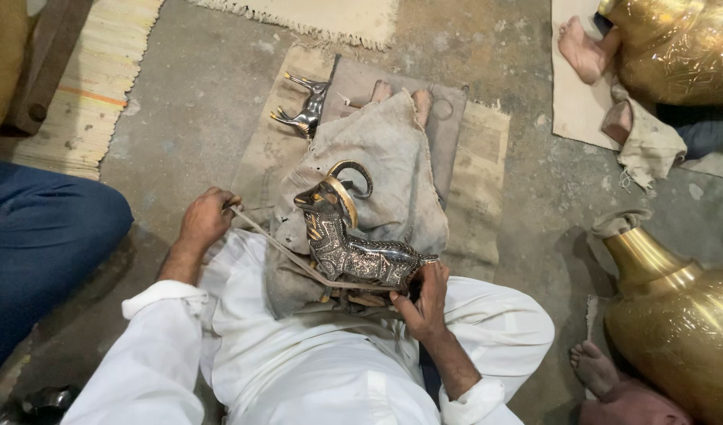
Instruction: The person sits cross-legged on the floor holding a silver animal figurine on a cloth pad on their lap. They position a chisel against the figurine's surface and strike it with a wooden mallet, repositioning the chisel repeatedly to work the decorated metal surface, turning the figurine to reach different areas.
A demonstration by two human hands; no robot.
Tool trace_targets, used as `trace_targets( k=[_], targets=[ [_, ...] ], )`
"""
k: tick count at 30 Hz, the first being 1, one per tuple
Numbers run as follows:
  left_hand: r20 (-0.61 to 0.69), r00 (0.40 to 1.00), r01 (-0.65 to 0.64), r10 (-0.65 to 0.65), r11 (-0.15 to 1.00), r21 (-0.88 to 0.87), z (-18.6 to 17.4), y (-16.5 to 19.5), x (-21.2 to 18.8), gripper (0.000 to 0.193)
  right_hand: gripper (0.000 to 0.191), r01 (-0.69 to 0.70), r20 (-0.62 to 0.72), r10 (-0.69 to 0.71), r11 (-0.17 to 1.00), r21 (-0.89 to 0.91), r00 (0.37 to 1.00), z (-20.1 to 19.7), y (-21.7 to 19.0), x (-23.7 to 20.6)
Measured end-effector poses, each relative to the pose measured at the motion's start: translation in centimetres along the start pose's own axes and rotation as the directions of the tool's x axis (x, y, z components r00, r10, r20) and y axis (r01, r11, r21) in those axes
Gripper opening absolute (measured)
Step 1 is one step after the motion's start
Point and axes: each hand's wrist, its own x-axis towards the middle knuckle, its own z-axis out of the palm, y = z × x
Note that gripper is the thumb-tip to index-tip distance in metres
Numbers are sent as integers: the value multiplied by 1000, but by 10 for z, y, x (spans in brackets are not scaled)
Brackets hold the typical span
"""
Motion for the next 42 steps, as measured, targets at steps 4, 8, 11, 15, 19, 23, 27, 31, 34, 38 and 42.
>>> trace_targets(
  k=[4, 8, 11, 15, 19, 23, 27, 31, 34, 38, 42],
  targets=[
    [-5, 975, 216, -222, 954, -209, 15, 19, 28, 30, 58, 3, -1, -3, 1000, 12, 1000, 1, 1, -2],
    [169, 906, 366, -387, 522, -770, 18, 54, 60, 30, 59, -11, -2, 11, 1000, 12, 1000, 1, 1, -3],
    [39, 946, 104, -323, 189, -977, 17, 71, 81, 28, 61, 5, -7, -5, 1000, 16, 1000, 0, 1, -4],
    [38, 964, 76, -264, 133, -988, 41, 86, 91, 27, 60, -29, 0, 29, 999, 16, 1000, -2, -1, -4],
    [384, 923, 280, -24, 725, -629, 67, 80, 72, 32, 62, 16, -27, -15, 999, 32, 1000, -1, -1, -3],
    [725, 666, 251, -176, 968, 4, 68, 62, 44, 39, 65, -13, -30, 15, 998, 67, 999, -1, -1, -4],
    [693, 680, 86, -238, 965, 247, 19, 24, 28, 32, 65, -11, -25, 12, 998, 57, 1000, -1, 1, -5],
    [478, 850, 181, -223, 974, 133, -11, -4, 23, 27, 64, 13, -23, -11, 999, 51, 1000, -2, 5, -5],
    [508, 852, 58, -125, 988, 145, 11, 7, 33, 27, 61, 2, -21, -1, 998, 60, 1000, -1, 7, -5],
    [582, 799, 190, 150, 855, -482, 74, 62, 51, 50, 60, -5, -28, 7, 998, 64, 1000, 0, 9, -7],
    [603, 788, 550, 124, 299, -780, 103, 102, 48, 49, 60, -12, -30, 13, 999, 45, 999, 1, 9, -8]
  ],
)
